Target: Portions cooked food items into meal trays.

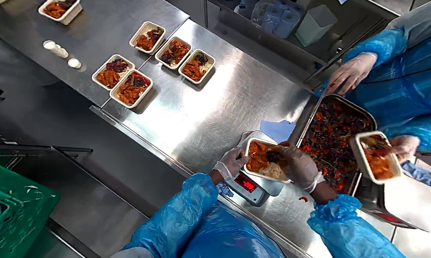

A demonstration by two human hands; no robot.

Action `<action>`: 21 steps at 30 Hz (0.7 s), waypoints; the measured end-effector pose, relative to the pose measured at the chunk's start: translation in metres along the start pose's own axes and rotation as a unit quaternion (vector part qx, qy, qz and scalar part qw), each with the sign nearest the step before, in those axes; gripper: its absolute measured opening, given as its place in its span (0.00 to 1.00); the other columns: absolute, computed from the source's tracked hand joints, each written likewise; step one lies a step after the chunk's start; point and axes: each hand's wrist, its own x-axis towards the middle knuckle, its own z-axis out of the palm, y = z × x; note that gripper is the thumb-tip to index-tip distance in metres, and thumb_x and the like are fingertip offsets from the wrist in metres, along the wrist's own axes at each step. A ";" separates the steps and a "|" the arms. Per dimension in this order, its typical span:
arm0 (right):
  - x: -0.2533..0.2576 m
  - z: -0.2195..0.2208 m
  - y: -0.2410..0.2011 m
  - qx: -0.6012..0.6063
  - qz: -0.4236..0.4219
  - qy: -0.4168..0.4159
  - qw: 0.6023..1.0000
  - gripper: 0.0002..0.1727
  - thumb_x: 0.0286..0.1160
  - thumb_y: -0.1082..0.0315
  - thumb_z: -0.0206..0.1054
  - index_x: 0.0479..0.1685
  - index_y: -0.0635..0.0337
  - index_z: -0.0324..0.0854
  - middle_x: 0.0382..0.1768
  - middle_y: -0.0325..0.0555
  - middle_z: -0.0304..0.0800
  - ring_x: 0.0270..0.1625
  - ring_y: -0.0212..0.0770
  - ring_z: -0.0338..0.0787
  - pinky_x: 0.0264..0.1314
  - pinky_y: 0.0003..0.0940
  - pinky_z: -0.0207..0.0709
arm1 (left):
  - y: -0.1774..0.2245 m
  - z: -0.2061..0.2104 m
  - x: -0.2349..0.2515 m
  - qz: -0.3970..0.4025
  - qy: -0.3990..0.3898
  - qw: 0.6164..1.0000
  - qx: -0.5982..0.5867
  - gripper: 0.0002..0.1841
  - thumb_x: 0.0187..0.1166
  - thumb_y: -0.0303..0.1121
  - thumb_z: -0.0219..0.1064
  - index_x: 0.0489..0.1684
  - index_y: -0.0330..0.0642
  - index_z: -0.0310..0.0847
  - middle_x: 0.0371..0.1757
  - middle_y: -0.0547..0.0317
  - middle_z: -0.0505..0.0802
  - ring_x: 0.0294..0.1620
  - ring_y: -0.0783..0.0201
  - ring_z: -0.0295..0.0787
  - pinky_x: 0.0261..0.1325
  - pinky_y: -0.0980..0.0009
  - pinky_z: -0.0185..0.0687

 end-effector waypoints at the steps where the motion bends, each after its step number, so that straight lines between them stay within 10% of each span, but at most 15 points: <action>1: 0.002 0.002 0.000 -0.001 0.019 0.006 1.000 0.19 0.68 0.74 0.75 0.59 0.49 0.90 0.61 0.52 0.86 0.54 0.54 0.91 0.49 0.59 0.88 | -0.015 0.001 0.013 0.013 0.002 1.000 0.001 0.12 0.87 0.39 0.65 0.45 0.36 0.81 0.40 0.46 0.87 0.35 0.56 0.85 0.38 0.56 0.84; 10: -0.004 -0.001 0.003 -0.017 0.070 0.035 0.997 0.17 0.70 0.75 0.75 0.58 0.54 0.90 0.64 0.54 0.88 0.55 0.59 0.92 0.53 0.65 0.85 | -0.032 0.000 0.030 0.057 0.006 0.998 0.015 0.11 0.84 0.37 0.68 0.42 0.36 0.81 0.43 0.47 0.88 0.43 0.56 0.86 0.51 0.55 0.83; 21: -0.011 0.018 -0.005 0.050 0.042 0.092 0.994 0.10 0.68 0.79 0.73 0.44 0.58 0.91 0.53 0.53 0.89 0.52 0.52 0.91 0.54 0.56 0.86 | 0.008 -0.012 -0.005 0.021 -0.010 0.998 0.051 0.11 0.88 0.37 0.65 0.42 0.38 0.80 0.41 0.47 0.86 0.34 0.55 0.83 0.36 0.57 0.80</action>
